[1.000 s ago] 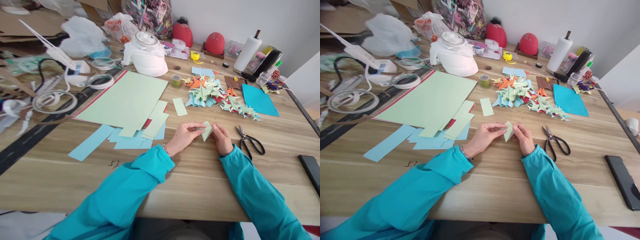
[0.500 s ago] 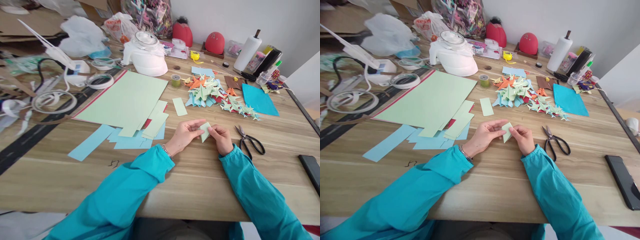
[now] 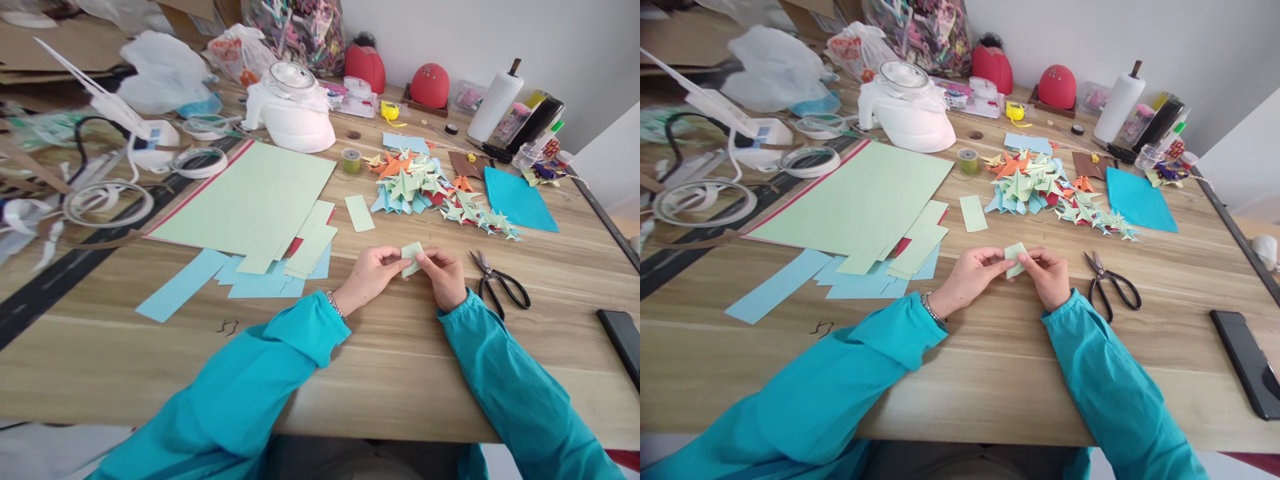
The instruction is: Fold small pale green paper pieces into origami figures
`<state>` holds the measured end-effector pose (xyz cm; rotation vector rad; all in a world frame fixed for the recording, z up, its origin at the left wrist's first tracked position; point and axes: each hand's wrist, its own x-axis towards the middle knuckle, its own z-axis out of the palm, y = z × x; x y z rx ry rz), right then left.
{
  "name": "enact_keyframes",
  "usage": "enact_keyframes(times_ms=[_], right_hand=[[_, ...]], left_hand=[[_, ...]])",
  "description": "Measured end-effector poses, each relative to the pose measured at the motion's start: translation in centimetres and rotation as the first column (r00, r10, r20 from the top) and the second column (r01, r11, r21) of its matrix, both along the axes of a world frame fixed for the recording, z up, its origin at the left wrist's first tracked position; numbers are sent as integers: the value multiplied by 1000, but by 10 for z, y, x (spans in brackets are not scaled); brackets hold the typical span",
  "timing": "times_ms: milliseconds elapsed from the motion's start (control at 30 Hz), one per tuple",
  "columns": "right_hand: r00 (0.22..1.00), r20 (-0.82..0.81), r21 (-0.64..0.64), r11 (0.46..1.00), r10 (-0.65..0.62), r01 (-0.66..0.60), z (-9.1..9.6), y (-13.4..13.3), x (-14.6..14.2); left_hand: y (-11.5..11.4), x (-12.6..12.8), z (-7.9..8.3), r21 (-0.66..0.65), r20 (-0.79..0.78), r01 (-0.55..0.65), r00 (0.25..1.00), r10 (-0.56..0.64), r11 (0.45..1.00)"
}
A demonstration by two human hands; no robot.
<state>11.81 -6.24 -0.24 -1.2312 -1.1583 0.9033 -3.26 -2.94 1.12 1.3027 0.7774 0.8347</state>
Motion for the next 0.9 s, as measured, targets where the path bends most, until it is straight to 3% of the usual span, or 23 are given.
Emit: enact_keyframes(times_ms=[100, 200, 333, 600, 900], right_hand=[[997, -73, -31, 999, 8, -10, 2, 0, -1], [998, 5, -11, 998, 62, -62, 4, -1, -2], [996, 26, -4, 997, 82, -82, 5, -2, -2], [1000, 11, -3, 1000, -4, 4, 1, 0, 0], [1000, -14, -45, 999, -19, 18, -1, -1, -1]], left_hand=[[-1, 0, 2, 8, -33, 41, 999, -41, 999], [-2, 0, 3, 20, -68, 128, 990, -127, 992], [-3, 1, 5, -68, -77, 170, 981, -175, 983], [-8, 5, 3, -85, -214, 191, 955, -205, 978], [-4, 1, 7, -182, -155, 246, 949, -275, 952]])
